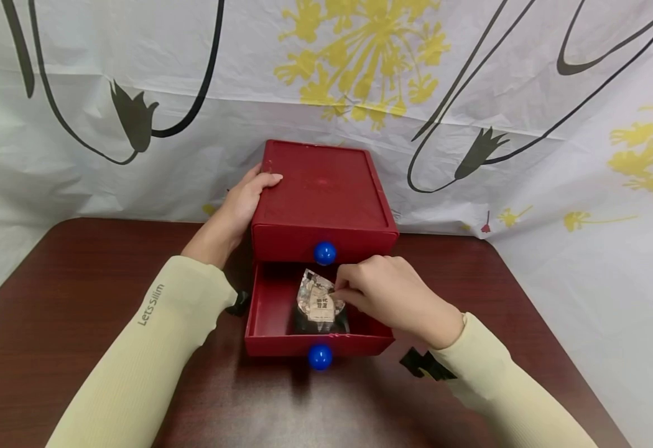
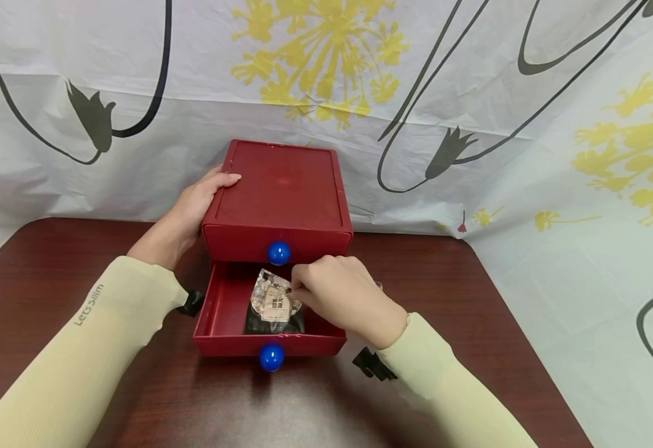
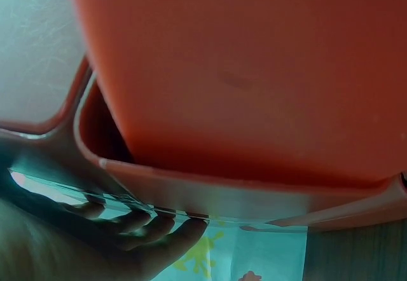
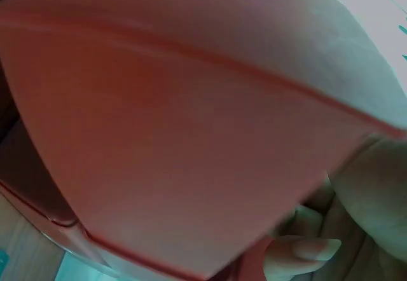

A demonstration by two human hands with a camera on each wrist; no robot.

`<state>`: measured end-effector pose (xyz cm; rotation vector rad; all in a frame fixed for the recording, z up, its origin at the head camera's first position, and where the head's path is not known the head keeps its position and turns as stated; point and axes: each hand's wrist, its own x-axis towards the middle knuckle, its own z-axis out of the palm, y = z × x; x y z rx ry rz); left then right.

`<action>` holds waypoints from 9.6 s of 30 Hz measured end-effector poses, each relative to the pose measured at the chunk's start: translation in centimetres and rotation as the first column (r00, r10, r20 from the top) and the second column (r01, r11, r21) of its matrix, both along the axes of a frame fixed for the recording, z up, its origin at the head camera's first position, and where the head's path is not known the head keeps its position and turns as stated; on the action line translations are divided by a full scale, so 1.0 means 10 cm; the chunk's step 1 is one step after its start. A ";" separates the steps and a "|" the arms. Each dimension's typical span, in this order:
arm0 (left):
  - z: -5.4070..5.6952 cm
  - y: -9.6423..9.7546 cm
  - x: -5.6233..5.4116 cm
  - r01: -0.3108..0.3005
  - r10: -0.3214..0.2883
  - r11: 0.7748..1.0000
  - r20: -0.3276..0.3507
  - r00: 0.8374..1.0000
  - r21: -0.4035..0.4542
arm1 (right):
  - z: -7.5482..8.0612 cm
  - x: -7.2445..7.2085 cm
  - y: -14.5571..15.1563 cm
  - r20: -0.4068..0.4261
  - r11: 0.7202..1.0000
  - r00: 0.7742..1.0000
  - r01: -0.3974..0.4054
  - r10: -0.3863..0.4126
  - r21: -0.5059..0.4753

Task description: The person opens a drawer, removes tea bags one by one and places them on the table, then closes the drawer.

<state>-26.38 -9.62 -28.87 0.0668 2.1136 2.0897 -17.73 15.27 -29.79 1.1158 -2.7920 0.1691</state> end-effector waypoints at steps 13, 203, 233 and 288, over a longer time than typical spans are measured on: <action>-0.01 -0.02 -0.01 0.004 -0.004 1.000 0.010 1.000 0.020 | 0.16 0.03 0.28 -0.122 0.998 0.992 0.005 -0.013 -0.065; 0.00 0.01 0.00 -0.038 0.037 0.999 0.035 0.999 0.005 | -0.84 0.89 0.01 0.870 0.672 0.119 0.587 0.479 -0.451; -0.03 0.01 -0.03 -0.014 0.014 1.000 0.025 1.000 0.015 | -1.05 0.86 -0.13 0.714 0.455 0.307 0.599 0.629 -0.659; -0.06 0.00 -0.04 -0.023 0.024 0.999 -0.007 1.000 0.030 | -1.06 0.18 -0.41 0.742 0.382 0.563 0.637 0.364 -0.670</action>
